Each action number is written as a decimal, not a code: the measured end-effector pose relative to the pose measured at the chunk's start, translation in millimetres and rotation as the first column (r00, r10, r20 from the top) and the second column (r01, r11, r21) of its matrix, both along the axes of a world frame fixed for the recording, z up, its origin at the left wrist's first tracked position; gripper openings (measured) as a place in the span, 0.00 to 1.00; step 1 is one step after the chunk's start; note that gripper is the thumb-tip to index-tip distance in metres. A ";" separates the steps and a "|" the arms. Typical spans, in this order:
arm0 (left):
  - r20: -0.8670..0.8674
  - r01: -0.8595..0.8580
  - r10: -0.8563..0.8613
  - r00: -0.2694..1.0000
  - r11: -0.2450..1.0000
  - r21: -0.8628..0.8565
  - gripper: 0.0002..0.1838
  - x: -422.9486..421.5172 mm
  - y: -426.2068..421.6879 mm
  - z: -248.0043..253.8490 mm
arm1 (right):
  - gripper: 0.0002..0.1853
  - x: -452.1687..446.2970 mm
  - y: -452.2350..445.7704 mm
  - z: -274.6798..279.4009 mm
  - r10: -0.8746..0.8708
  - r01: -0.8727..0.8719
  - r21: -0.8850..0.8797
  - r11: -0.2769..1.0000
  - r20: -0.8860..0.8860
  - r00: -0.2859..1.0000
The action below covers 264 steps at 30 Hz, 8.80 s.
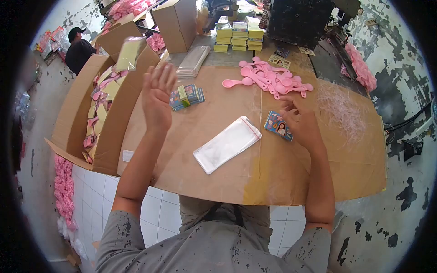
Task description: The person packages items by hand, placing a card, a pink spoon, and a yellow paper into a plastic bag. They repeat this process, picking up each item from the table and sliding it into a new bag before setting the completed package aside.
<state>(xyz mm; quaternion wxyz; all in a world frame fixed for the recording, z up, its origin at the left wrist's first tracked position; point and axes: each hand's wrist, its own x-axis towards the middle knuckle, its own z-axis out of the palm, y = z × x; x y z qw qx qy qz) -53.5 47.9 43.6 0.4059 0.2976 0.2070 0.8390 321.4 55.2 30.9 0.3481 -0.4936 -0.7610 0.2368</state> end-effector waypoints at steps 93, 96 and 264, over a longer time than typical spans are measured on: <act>-0.640 0.424 -0.680 0.357 0.729 -0.538 0.20 63.1 -42.1 -55.5 | 0.25 44.3 123.4 -63.9 -0.045 -0.050 0.239 0.970 0.375 0.926; -0.612 0.430 -0.720 0.327 0.690 -0.582 0.19 64.1 -43.4 -50.3 | 0.23 23.1 83.1 -49.9 -0.039 -0.046 0.205 0.978 0.391 0.920; -0.544 0.455 -0.614 0.572 0.789 -0.413 0.17 63.5 -56.6 -22.7 | 0.15 -76.7 -41.2 15.4 0.300 -0.444 -0.247 0.861 -0.459 0.836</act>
